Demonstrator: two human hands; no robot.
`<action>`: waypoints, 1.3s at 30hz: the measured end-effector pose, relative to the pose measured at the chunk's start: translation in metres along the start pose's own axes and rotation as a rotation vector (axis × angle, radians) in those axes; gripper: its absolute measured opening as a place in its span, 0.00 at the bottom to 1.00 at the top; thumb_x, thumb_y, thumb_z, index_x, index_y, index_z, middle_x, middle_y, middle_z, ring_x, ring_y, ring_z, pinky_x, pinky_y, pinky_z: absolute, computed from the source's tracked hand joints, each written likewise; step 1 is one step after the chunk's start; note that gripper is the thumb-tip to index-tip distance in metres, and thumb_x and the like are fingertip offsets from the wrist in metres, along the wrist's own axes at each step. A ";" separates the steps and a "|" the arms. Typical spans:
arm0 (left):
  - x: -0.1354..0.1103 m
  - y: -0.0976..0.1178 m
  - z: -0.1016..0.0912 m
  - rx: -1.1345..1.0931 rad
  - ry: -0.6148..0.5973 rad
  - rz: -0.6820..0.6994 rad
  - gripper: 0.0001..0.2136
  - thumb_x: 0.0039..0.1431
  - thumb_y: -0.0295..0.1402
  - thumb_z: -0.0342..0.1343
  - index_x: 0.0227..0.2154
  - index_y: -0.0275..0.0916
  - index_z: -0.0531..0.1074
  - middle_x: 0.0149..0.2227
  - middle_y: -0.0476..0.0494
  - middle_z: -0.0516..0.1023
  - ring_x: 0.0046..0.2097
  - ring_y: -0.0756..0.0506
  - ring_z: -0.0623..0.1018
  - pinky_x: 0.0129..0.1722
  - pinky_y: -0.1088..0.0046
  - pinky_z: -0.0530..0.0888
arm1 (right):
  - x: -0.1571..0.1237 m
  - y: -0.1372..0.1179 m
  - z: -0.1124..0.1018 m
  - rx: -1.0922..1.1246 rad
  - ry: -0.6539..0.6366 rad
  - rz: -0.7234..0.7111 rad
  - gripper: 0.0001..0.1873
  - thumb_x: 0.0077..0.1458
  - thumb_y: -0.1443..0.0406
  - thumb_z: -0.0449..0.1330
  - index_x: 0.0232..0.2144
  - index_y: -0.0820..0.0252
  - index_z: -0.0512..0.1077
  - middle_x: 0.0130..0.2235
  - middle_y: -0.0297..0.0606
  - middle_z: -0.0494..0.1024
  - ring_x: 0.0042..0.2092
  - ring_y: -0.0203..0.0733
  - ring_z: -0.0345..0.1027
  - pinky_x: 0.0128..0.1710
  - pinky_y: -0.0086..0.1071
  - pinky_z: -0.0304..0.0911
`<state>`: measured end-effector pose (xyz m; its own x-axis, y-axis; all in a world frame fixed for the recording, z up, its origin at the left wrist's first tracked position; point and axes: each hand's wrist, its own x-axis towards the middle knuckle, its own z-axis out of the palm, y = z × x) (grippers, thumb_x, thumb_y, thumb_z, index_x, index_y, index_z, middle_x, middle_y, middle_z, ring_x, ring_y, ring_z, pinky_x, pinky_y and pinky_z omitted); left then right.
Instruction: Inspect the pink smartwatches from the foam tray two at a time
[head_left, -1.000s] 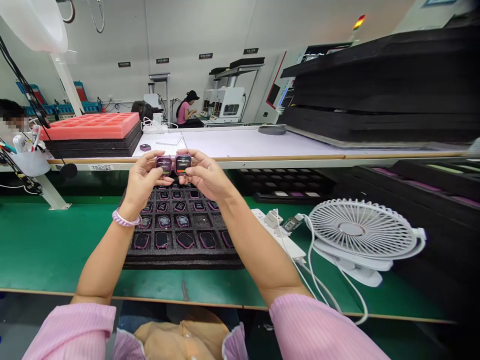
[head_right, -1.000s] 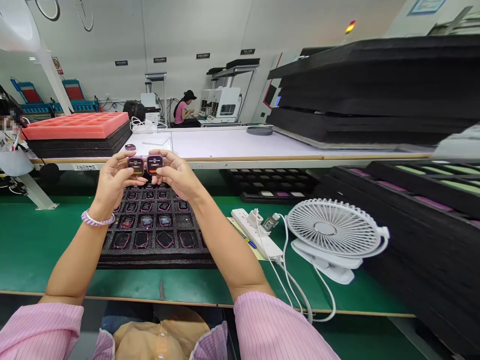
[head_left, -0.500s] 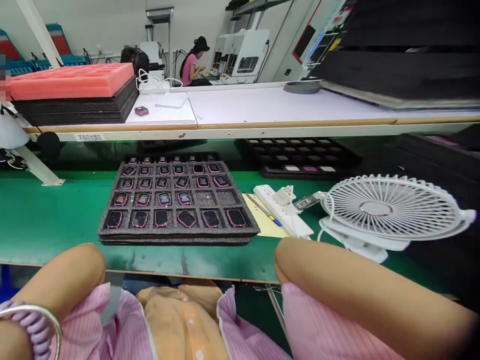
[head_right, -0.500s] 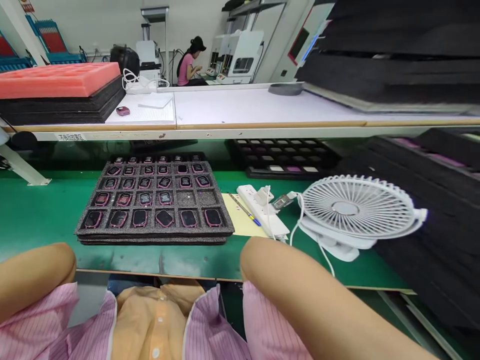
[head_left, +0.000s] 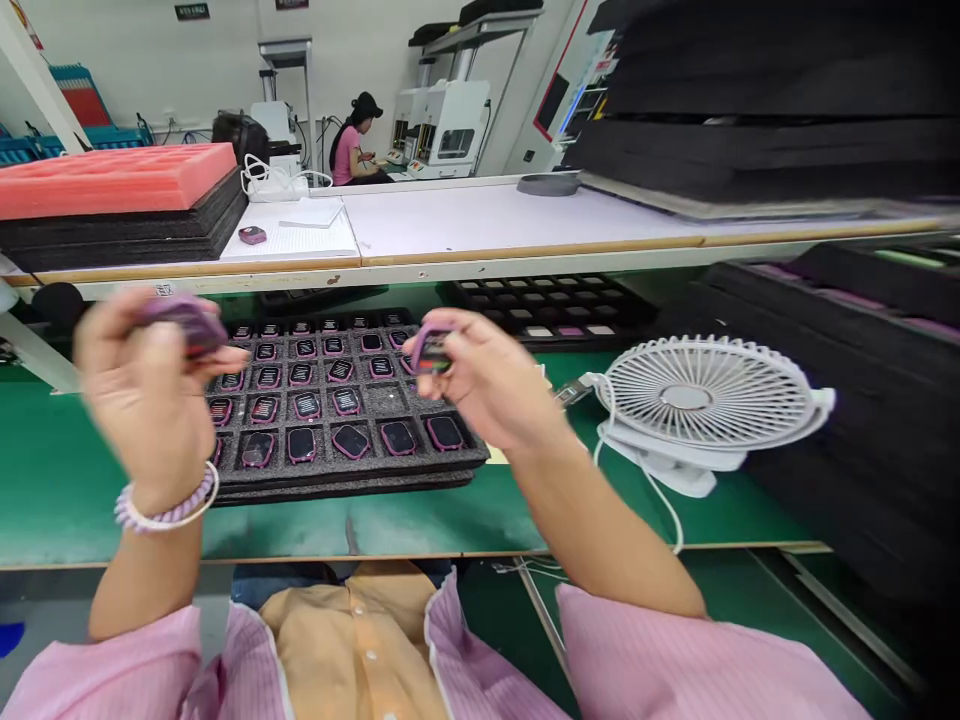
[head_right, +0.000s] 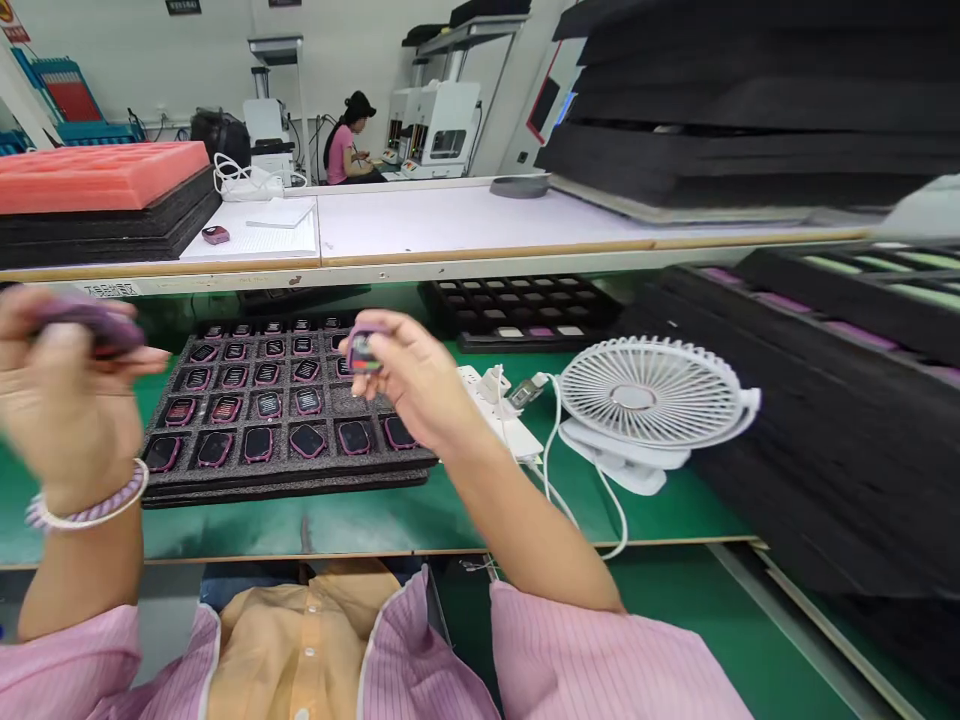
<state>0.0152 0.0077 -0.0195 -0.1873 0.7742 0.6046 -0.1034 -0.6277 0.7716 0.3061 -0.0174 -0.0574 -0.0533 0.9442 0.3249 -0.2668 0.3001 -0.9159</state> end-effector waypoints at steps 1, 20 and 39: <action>-0.003 -0.012 0.010 -0.031 -0.023 -0.074 0.14 0.59 0.36 0.66 0.47 0.47 0.72 0.42 0.50 0.81 0.35 0.50 0.83 0.28 0.78 0.83 | 0.001 0.013 -0.004 -0.002 -0.020 0.110 0.27 0.53 0.51 0.77 0.47 0.55 0.71 0.39 0.37 0.80 0.28 0.36 0.71 0.25 0.28 0.67; -0.029 -0.145 0.111 0.801 -1.029 -0.187 0.21 0.57 0.35 0.68 0.53 0.36 0.76 0.42 0.38 0.78 0.50 0.34 0.77 0.58 0.52 0.71 | -0.001 0.068 -0.093 -0.286 -0.031 0.243 0.36 0.48 0.59 0.75 0.57 0.58 0.68 0.43 0.39 0.76 0.38 0.43 0.74 0.43 0.41 0.74; -0.028 -0.111 -0.169 0.294 -0.132 -0.815 0.33 0.60 0.72 0.43 0.46 0.53 0.80 0.45 0.51 0.86 0.50 0.40 0.83 0.50 0.62 0.81 | -0.027 0.123 -0.088 -0.007 0.258 0.421 0.45 0.50 0.28 0.63 0.58 0.48 0.76 0.61 0.41 0.77 0.67 0.60 0.66 0.62 0.53 0.72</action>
<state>-0.1329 0.0416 -0.1552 -0.0482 0.9870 -0.1535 0.1036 0.1577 0.9820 0.3593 0.0064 -0.1998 0.0849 0.9863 -0.1414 -0.2668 -0.1142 -0.9570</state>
